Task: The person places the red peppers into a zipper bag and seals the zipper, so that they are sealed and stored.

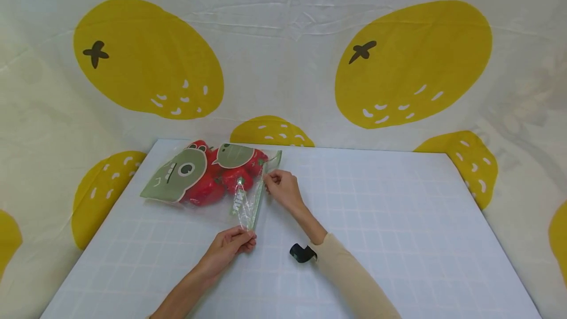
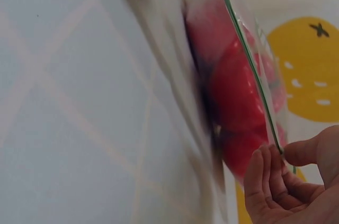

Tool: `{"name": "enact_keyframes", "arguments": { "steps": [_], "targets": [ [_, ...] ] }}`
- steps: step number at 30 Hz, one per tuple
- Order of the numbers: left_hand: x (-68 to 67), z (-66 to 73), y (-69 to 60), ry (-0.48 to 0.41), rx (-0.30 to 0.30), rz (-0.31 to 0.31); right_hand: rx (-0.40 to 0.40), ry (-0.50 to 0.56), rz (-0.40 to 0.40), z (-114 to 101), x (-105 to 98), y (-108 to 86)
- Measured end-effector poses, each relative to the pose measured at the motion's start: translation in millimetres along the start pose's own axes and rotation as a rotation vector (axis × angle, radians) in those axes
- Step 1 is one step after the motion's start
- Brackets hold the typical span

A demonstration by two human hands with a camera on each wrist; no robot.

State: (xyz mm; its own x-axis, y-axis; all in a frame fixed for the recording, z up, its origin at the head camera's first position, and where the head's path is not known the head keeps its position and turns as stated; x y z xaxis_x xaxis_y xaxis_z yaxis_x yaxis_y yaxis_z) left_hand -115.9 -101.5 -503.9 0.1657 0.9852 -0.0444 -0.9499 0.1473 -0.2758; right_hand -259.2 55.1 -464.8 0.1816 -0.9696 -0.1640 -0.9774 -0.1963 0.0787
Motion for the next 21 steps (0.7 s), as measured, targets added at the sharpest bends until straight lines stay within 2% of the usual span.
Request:
{"name": "enact_keyframes", "arguments": {
  "steps": [10,21],
  "targets": [
    [-1.1,1.2,-2.2,-0.01,-0.005,0.021,0.018,0.006,0.021,-4,-2,8.3],
    [-0.3,0.4,-3.9,-0.002,0.011,0.005,0.028,-0.011,0.039,-5,-8,20.8]
  ]
}}
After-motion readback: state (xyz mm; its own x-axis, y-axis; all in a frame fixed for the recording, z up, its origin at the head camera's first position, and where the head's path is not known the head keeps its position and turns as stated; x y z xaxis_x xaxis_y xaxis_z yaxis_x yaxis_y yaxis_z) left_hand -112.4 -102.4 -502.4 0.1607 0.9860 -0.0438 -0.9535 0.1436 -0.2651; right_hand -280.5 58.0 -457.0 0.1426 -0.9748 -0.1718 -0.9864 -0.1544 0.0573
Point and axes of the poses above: each hand's wrist, its own y-axis towards the middle knuckle, its own x-axis out of the palm, z = x × y, the point moved 4 cm from there along y, towards the middle knuckle, and after that the axes turned 12 degrees about y, right-handed, at the moved point
